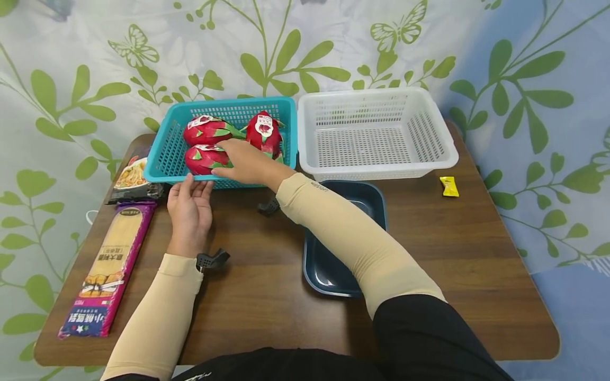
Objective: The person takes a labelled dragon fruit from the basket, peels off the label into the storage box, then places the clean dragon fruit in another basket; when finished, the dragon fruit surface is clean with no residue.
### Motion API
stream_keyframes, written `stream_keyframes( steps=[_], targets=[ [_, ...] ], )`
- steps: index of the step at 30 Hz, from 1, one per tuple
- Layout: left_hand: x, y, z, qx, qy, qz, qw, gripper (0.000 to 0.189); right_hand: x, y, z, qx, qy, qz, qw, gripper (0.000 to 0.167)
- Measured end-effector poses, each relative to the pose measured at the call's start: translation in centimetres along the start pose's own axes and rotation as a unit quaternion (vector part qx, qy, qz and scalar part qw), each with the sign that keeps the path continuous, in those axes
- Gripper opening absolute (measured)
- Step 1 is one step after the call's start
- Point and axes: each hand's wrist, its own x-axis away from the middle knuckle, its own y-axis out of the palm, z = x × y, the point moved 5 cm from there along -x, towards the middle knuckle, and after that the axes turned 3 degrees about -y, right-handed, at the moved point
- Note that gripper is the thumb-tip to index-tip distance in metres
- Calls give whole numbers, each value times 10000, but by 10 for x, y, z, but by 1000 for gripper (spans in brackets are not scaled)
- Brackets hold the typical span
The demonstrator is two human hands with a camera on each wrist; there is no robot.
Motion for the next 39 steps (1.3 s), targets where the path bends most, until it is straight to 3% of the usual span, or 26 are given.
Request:
stream_keyframes(
  steps=[9, 15, 23, 27, 39],
  targets=[
    [-1, -2, -2, 168, -62, -83, 9998, 21, -40, 18, 5, 311, 899, -670, 9932, 90],
    [-3, -3, -2, 206, -128, -121, 9996, 23, -61, 26, 12, 316, 1304, -1164, 9841, 100],
    [-4, -4, 0, 140, -213, -83, 9996, 29, -75, 34, 16, -524, 1679, -812, 9811, 99],
    [-3, -3, -1, 130, -230, -121, 9996, 26, -75, 34, 17, -541, 1762, -631, 9808, 99],
    [-4, -5, 0, 131, -200, -93, 9997, 24, -67, 29, 12, -448, 1475, 117, 9880, 89]
  ],
)
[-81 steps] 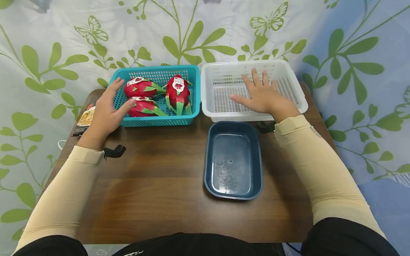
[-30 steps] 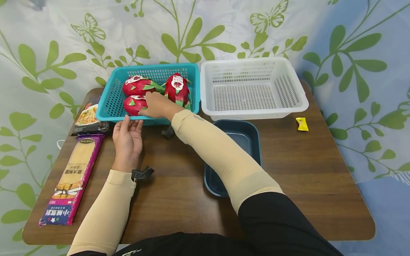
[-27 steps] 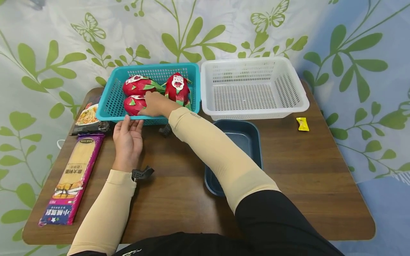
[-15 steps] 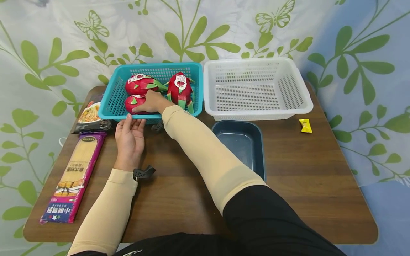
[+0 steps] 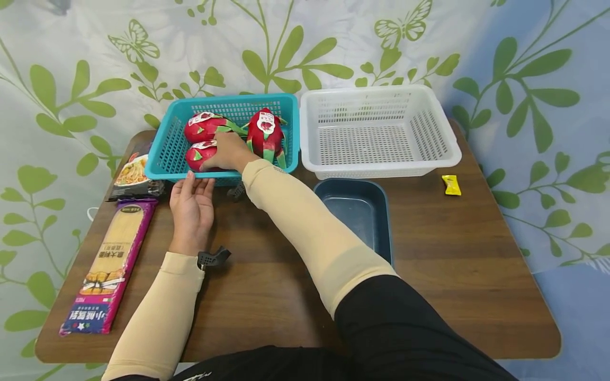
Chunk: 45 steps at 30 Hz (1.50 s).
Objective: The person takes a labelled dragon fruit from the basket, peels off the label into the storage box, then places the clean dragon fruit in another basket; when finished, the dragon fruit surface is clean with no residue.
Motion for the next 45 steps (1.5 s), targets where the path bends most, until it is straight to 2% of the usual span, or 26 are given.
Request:
stream_keyframes(
  steps=[5, 8, 12, 17, 23, 29, 33, 40, 45],
  targets=[
    [0, -2, 2, -78, 58, 1, 10000, 24, 2, -3, -6, -54, -392, 354, 9986, 89],
    [1, -1, 1, -19, 40, 0, 10000, 26, 4, -8, -11, -358, -570, 637, 9957, 91],
    [0, -1, 0, 3, 36, -54, 10000, 25, 10, -19, -20, -1019, -913, 962, 9859, 92],
    [0, 0, 0, 104, 60, -71, 9999, 18, 22, -34, -37, -1465, -1361, 1018, 9745, 89],
    [0, -1, 2, 169, 10, -34, 9999, 17, 45, -45, -48, -1216, -1624, 1012, 9740, 89],
    [-1, -1, 4, 62, 88, -88, 9999, 18, 67, -54, -46, -776, -1730, 1094, 9757, 92],
    [-1, 0, 3, 65, 157, -133, 9998, 17, 85, -59, -42, -671, -1793, 1113, 9752, 92],
    [0, 0, 2, 16, 165, -198, 9997, 18, 120, -62, -29, -697, -2121, 1255, 9667, 88],
    [1, -2, 3, -87, 28, 20, 10000, 27, 146, -58, -19, -770, -2290, 1393, 9603, 85]
  ],
)
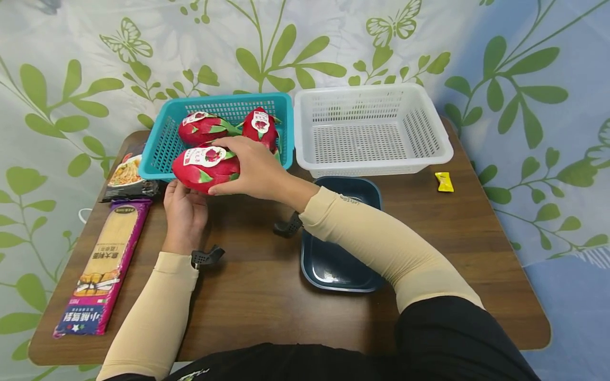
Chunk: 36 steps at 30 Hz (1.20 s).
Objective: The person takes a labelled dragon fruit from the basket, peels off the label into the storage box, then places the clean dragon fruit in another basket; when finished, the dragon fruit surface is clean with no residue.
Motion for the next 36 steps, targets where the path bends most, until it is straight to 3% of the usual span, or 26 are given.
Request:
stream_keyframes(
  steps=[7, 11, 16, 23, 26, 28, 29, 30, 31, 32, 33, 36],
  targets=[
    [0, -2, -2, -439, -289, 126, 9985, 40, 42, 5, 2, 31, 48, -248, 9997, 84],
    [-1, 0, -5, -226, -264, -15, 9994, 33, 62, 8, 9, 42, 320, -508, 9982, 85],
    [-1, 1, -4, 117, -114, -238, 9996, 29, 75, 11, 17, 208, 604, -830, 9945, 85],
    [-1, 1, -4, 170, -177, -392, 9989, 24, 85, 19, 27, 319, 968, -1333, 9858, 86],
    [2, 2, -8, -157, -255, -587, 9978, 27, 87, 23, 32, 348, 998, -1448, 9838, 85],
    [6, 3, -13, -704, -381, -861, 9931, 32, 88, 25, 35, 393, 1016, -1488, 9828, 85],
    [9, 4, -16, -1087, -481, -1068, 9872, 33, 88, 26, 36, 397, 1030, -1505, 9824, 85],
    [13, 5, -19, -1618, -572, -1347, 9759, 33, 88, 26, 38, 397, 1048, -1527, 9819, 85],
    [17, 6, -22, -2117, -685, -1765, 9588, 34, 88, 26, 38, 383, 1055, -1555, 9814, 85],
    [22, 8, -25, -2654, -783, -2234, 9346, 35, 89, 27, 39, 344, 1065, -1598, 9808, 86],
    [27, 9, -28, -3239, -851, -2723, 9020, 39, 89, 27, 40, 293, 1054, -1659, 9800, 87],
    [43, 11, -34, -4646, -899, -3916, 7891, 67, 88, 24, 39, 3, 1022, -1867, 9771, 87]
  ],
)
